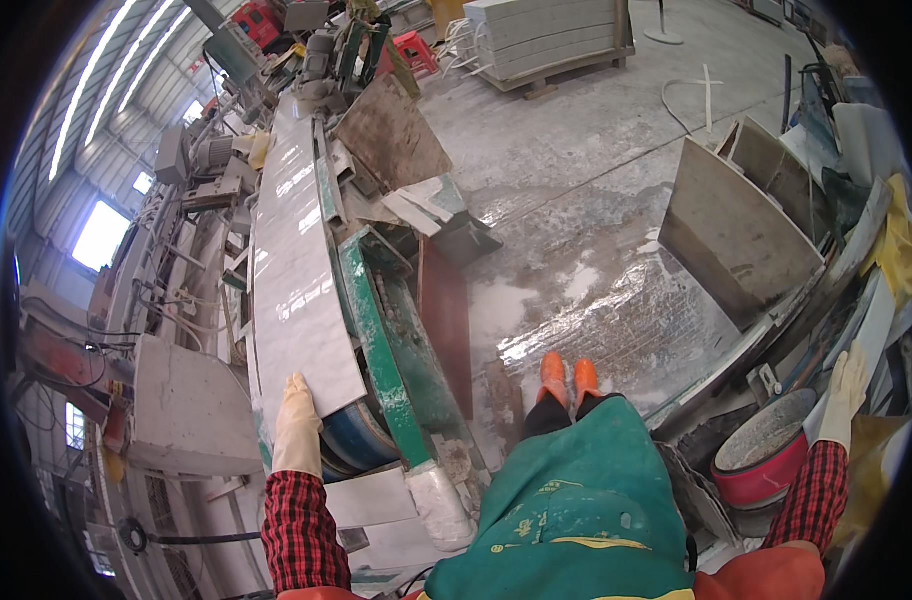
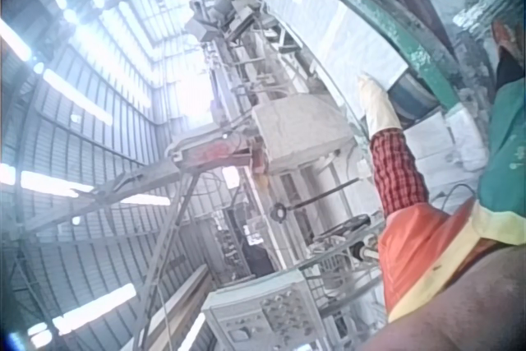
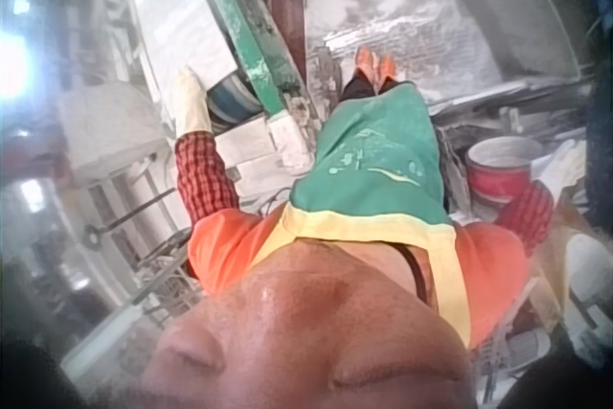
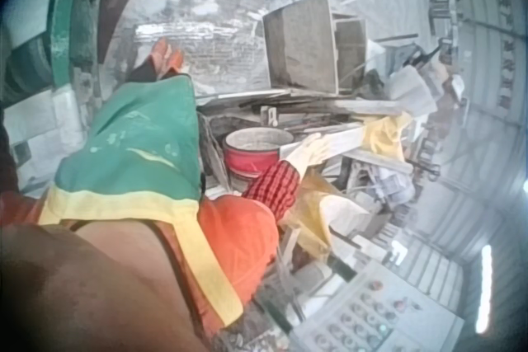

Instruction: The person repeatedly picks up rectangular white blocks and places them onto a moving conveyor belt in a factory. The blocks travel along the belt into a processing machine while the person continues to feed more blocks one at a time.

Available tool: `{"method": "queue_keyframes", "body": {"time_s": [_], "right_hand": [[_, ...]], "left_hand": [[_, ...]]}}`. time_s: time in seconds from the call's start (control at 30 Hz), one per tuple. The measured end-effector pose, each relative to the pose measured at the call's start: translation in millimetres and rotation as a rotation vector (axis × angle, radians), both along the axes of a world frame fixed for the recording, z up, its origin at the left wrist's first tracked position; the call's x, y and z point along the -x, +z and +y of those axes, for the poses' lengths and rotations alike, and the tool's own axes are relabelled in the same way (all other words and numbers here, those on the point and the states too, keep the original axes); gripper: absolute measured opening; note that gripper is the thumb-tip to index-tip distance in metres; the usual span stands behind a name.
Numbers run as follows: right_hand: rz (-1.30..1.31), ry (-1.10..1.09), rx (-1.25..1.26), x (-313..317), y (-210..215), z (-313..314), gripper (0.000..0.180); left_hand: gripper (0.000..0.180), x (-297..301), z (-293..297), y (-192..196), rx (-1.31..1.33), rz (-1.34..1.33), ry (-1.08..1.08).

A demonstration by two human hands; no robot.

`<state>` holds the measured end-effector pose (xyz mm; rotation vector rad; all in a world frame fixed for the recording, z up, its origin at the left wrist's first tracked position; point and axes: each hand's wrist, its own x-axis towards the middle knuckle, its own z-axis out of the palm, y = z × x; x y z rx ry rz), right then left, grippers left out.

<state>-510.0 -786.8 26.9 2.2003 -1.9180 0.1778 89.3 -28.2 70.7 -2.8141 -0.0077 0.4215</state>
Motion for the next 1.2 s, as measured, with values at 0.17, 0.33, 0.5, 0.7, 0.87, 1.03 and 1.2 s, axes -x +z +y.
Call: {"method": "queue_keyframes", "body": {"time_s": [0.17,0.33,0.5,0.7,0.87,1.03,1.2], "right_hand": [[0.033,0.015,0.016,9.2,-10.6,-12.0,0.055],[0.071,0.008,0.018,10.6,-13.4,-20.3,0.054],[0.059,0.020,0.031,9.6,-15.0,-18.9,0.051],[-0.040,0.014,0.027,-16.3,12.4,17.0,0.052],[-0.039,-0.242,0.042,-29.3,24.7,52.8,0.061],[-0.203,-0.216,-0.121,19.8,-8.0,31.1,0.091],[-0.195,-0.202,-0.166,45.1,-36.9,15.2,0.100]], "left_hand": [[0.122,-11.8,14.2,-16.5,0.026,-0.037,-0.023],[0.122,-17.4,22.0,-25.8,0.021,-0.040,-0.031],[0.121,-18.7,23.3,-24.3,0.037,-0.035,-0.044],[0.106,-16.9,14.9,-15.8,0.097,-0.044,-0.017],[0.097,-11.5,24.2,-21.6,0.267,-0.122,-0.074],[0.066,15.6,47.5,-36.8,0.877,-0.451,-0.304],[0.054,66.4,13.8,-50.0,0.880,-0.691,-0.367]]}}
